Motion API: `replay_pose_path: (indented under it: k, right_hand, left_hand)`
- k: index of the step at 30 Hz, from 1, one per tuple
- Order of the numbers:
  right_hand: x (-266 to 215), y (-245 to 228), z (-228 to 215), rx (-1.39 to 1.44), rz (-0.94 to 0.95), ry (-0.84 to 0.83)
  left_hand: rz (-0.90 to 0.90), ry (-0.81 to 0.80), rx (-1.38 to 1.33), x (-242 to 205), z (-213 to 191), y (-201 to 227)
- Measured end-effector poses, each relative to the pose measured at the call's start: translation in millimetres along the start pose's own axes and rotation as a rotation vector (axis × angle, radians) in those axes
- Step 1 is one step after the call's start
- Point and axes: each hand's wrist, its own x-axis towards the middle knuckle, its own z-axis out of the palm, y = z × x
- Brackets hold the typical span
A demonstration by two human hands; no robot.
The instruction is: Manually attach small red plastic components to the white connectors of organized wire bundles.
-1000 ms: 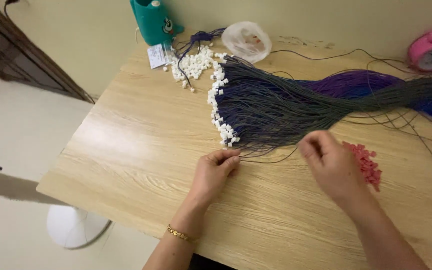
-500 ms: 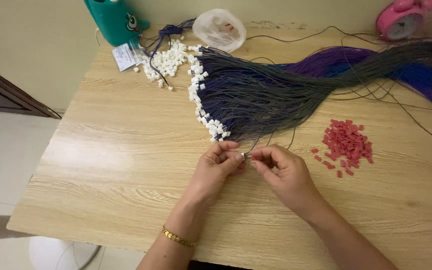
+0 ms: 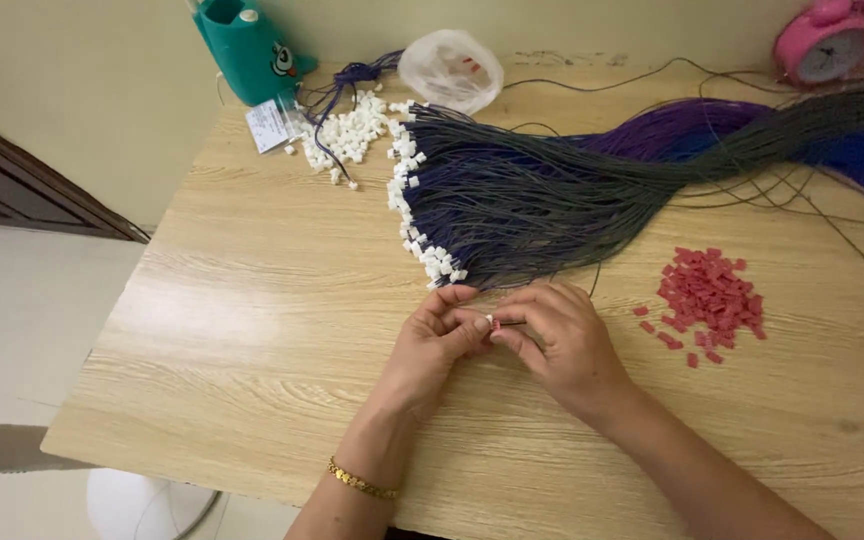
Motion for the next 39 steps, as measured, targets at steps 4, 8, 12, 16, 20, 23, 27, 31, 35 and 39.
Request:
replay_pose_path:
  k: [4,8,12,16,20,23,27,31,35,39]
  right_hand:
    - [-2,0,2,0.024,-0.004,0.028]
    - [-1,-2,2,0.082,0.025,0.037]
    - [-2,2,-2,0.139,0.070,0.022]
    - [-1,2,-3,0.132,0.065,0.016]
    - [-2,1,-1,0.115,0.074,-0.003]
    - [-3,4,1,0.140,0.107,-0.015]
    - [-3,4,0,0.189,0.119,-0.012]
    - [-4,5,2,0.183,0.097,-0.007]
    - [-4,10,3,0.179,0.039,-0.012]
    - [-4,18,-2,0.314,0.080,-0.117]
  left_hand:
    - [-0.013,0.004,-0.011,-1,5,5]
    - [-0.015,0.002,-0.035,0,2,3]
    - [-0.026,0.005,-0.090,0,1,2]
    - [-0.055,0.006,-0.123,-2,7,9]
    - [-0.068,0.005,-0.079,-4,9,14]
    - [-0.063,-0.005,-0.074,-4,7,10]
    - [-0.069,-0.005,-0.100,-4,9,12]
    - [-0.055,-0.012,-0.087,-3,5,9]
    - [-0.046,-0.011,-0.071,-3,7,10]
    - [-0.052,-0.014,-0.051,-5,11,15]
